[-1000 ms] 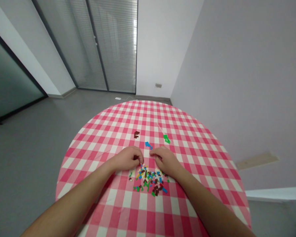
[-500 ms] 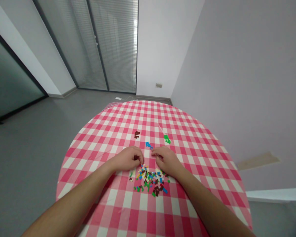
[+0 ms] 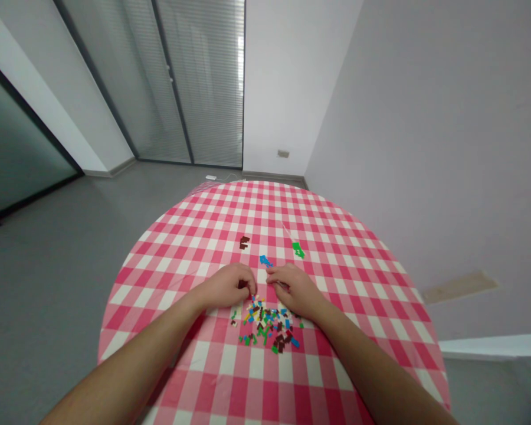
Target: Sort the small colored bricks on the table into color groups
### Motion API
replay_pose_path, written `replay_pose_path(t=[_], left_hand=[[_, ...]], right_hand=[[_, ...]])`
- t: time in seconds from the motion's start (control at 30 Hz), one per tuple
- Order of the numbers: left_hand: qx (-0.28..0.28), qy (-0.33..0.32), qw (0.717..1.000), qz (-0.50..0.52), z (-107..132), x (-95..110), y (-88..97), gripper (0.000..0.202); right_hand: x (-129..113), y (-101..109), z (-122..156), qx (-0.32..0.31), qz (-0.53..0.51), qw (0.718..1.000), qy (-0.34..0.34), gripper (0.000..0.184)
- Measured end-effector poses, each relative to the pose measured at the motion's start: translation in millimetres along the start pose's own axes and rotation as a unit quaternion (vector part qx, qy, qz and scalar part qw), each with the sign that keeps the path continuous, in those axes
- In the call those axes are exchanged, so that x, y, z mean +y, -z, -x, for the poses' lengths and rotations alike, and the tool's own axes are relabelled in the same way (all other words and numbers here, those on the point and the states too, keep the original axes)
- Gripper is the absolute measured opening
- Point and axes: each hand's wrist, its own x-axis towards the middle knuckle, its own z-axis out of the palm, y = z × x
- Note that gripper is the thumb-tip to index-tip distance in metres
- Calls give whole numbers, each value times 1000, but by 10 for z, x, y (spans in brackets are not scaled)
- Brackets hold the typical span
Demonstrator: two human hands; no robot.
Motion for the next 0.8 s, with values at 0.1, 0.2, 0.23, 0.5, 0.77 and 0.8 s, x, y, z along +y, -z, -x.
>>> replay_pose_path(t=[0.1, 0.2, 0.23, 0.5, 0.77, 0.8], left_hand=[[3, -4, 1000, 4, 0, 2, 4, 29], [1, -7, 1000, 6, -2, 9, 10, 30], [1, -7, 1000, 6, -2, 12, 11, 30], [-2, 38, 999, 7, 12, 3, 17, 33], [-49, 6, 999, -23, 36, 47, 78, 32], [-48, 9, 999, -20, 37, 48, 78, 30]], right_hand=[[-4, 2, -1, -8, 5, 1000, -2, 28], [4, -9, 2, -14, 8, 1000, -8, 31], [9, -16, 4, -13, 9, 1000, -11, 32], [-3, -1, 0, 23, -58, 998, -7, 26], [-144, 42, 12, -62, -60, 996, 17, 20], [-162, 36, 15, -72, -56, 996, 23, 20]])
